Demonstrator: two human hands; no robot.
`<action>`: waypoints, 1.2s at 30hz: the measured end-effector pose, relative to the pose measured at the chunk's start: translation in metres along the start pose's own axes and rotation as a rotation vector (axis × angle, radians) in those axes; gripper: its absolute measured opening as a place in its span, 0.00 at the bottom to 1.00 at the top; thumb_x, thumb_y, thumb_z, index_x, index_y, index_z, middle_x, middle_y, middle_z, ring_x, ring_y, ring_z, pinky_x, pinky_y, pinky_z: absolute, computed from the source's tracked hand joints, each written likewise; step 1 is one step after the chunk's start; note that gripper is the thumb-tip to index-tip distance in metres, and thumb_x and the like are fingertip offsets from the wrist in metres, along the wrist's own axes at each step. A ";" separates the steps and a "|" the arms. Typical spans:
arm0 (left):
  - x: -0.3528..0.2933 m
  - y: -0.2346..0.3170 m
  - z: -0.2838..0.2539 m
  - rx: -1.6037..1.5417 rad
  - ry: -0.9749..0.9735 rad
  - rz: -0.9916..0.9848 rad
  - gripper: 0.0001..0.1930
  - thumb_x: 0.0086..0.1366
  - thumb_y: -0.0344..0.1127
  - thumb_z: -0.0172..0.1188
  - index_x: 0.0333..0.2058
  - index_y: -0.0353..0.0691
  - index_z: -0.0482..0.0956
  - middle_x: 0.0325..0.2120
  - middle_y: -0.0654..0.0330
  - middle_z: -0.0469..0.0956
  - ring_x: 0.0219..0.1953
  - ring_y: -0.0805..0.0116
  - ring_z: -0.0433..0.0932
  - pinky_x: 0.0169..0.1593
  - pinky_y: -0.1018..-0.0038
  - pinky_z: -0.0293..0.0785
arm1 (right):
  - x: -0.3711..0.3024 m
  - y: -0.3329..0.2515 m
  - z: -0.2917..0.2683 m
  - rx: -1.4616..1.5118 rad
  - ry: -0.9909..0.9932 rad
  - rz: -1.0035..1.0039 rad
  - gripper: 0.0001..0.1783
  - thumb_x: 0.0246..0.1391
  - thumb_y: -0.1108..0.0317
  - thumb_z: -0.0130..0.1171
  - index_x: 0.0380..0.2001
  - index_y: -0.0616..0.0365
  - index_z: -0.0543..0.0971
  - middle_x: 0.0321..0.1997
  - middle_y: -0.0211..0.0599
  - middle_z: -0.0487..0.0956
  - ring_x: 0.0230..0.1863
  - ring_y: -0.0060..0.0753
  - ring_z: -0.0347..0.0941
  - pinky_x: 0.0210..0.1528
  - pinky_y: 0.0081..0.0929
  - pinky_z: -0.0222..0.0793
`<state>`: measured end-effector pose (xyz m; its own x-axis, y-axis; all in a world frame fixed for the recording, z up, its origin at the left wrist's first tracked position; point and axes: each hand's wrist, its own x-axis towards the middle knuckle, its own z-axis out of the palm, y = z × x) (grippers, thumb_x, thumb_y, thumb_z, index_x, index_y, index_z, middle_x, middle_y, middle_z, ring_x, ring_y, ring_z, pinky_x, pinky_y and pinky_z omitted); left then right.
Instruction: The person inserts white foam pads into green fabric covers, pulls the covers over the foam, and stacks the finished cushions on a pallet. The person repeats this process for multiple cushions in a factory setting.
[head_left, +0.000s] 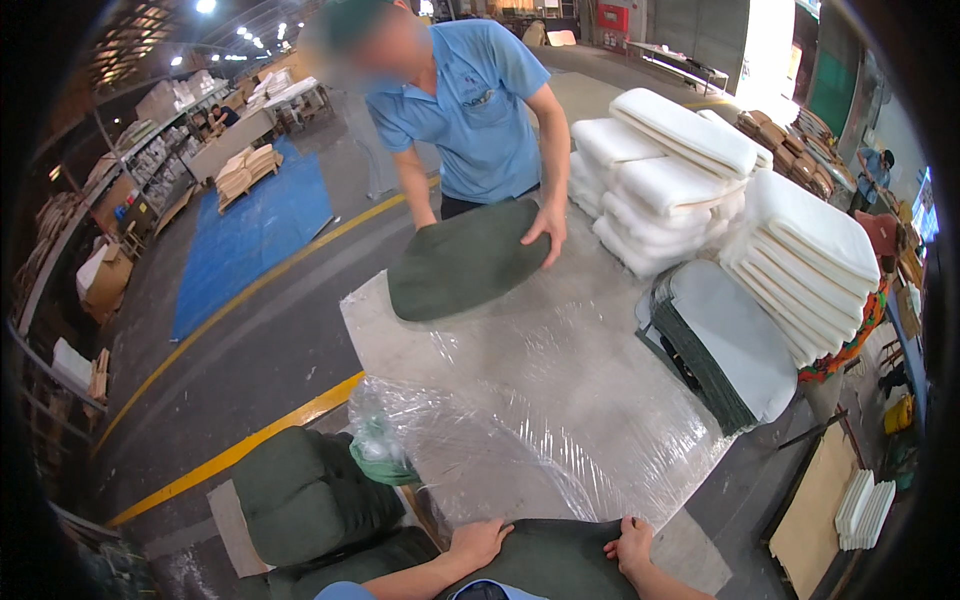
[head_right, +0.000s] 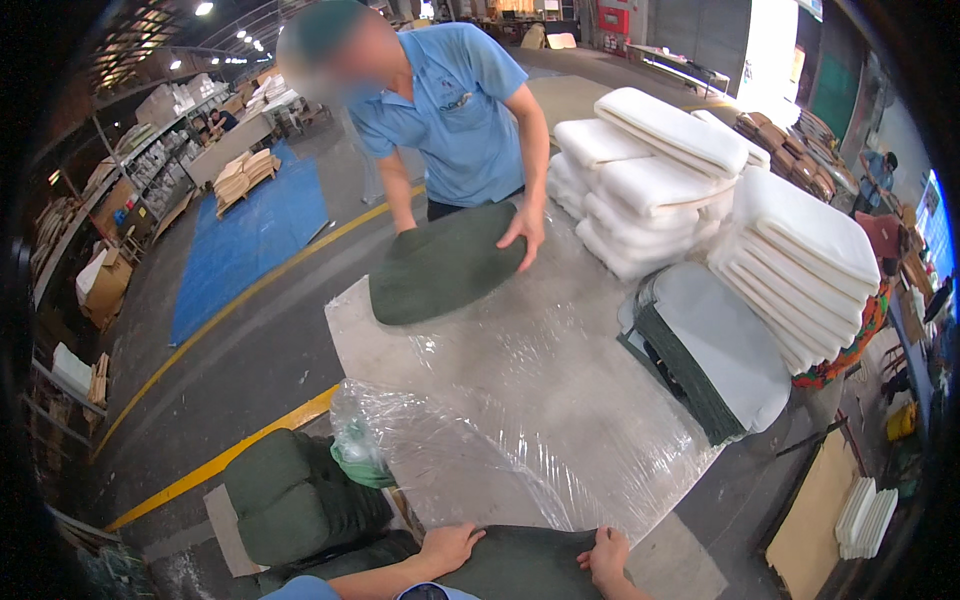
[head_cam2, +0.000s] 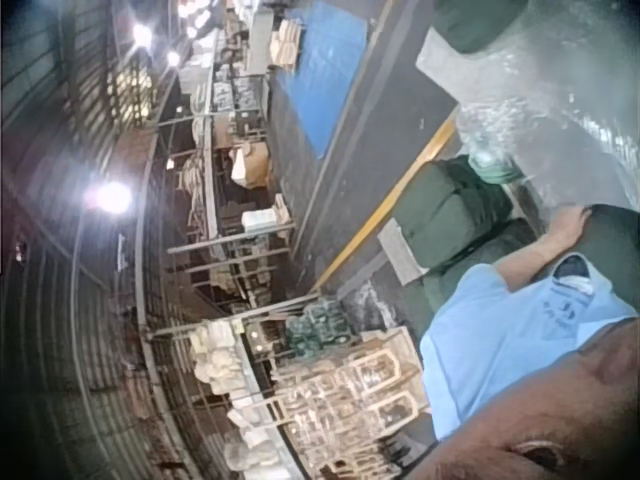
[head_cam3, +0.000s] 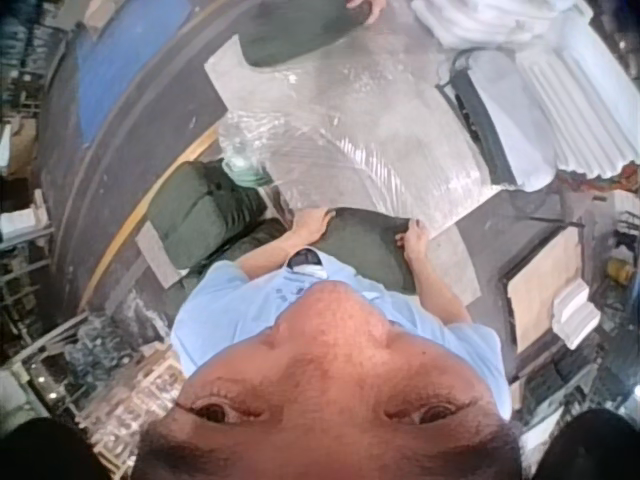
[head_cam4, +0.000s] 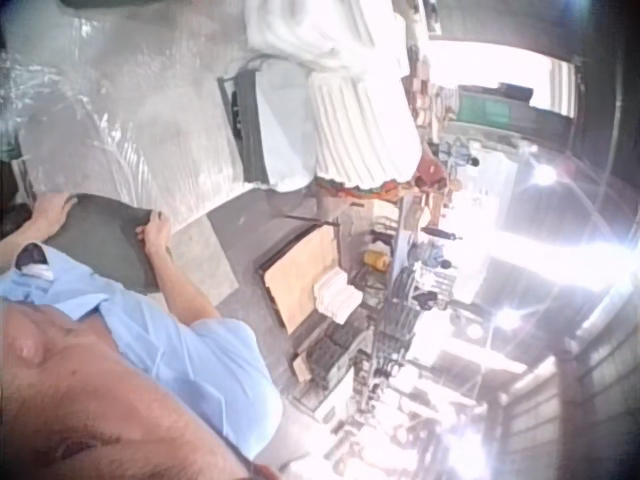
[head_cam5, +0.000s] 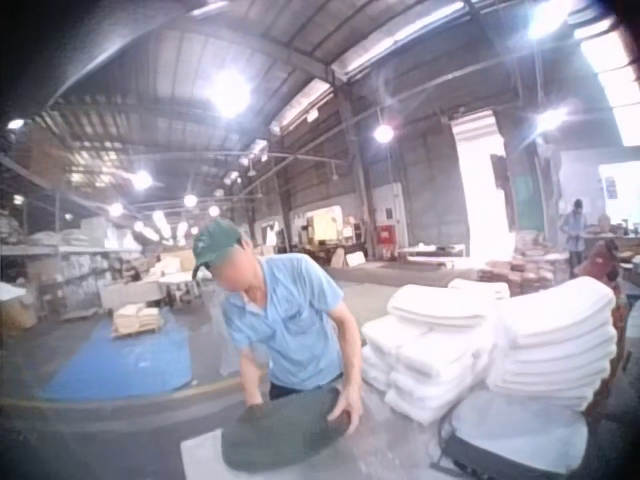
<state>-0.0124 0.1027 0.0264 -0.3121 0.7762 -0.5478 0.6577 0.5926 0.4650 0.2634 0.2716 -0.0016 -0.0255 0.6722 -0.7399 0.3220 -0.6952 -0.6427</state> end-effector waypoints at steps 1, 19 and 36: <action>0.000 0.001 0.002 0.005 0.009 -0.021 0.24 0.77 0.57 0.49 0.46 0.41 0.83 0.38 0.42 0.86 0.44 0.37 0.84 0.48 0.43 0.78 | 0.000 0.002 0.002 -0.037 0.004 -0.005 0.22 0.78 0.59 0.46 0.52 0.73 0.72 0.29 0.48 0.78 0.14 0.40 0.77 0.11 0.34 0.69; -0.116 -0.075 -0.057 -0.514 -0.295 0.044 0.27 0.80 0.57 0.49 0.59 0.42 0.83 0.59 0.57 0.82 0.60 0.63 0.78 0.66 0.66 0.68 | -0.129 -0.023 -0.130 -0.405 -0.304 -0.406 0.21 0.75 0.56 0.52 0.55 0.57 0.86 0.60 0.37 0.82 0.55 0.28 0.77 0.61 0.29 0.70; -0.074 -0.073 -0.009 -1.469 -0.061 -0.040 0.31 0.84 0.56 0.40 0.57 0.33 0.81 0.54 0.54 0.84 0.55 0.64 0.81 0.63 0.66 0.76 | -0.073 0.004 -0.129 -0.215 -0.533 -0.122 0.30 0.76 0.44 0.51 0.66 0.53 0.78 0.64 0.36 0.80 0.63 0.34 0.74 0.67 0.34 0.69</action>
<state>-0.0438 0.0036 0.0392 -0.2596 0.7663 -0.5877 -0.6341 0.3237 0.7022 0.3883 0.2521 0.0755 -0.5289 0.4845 -0.6968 0.4703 -0.5161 -0.7158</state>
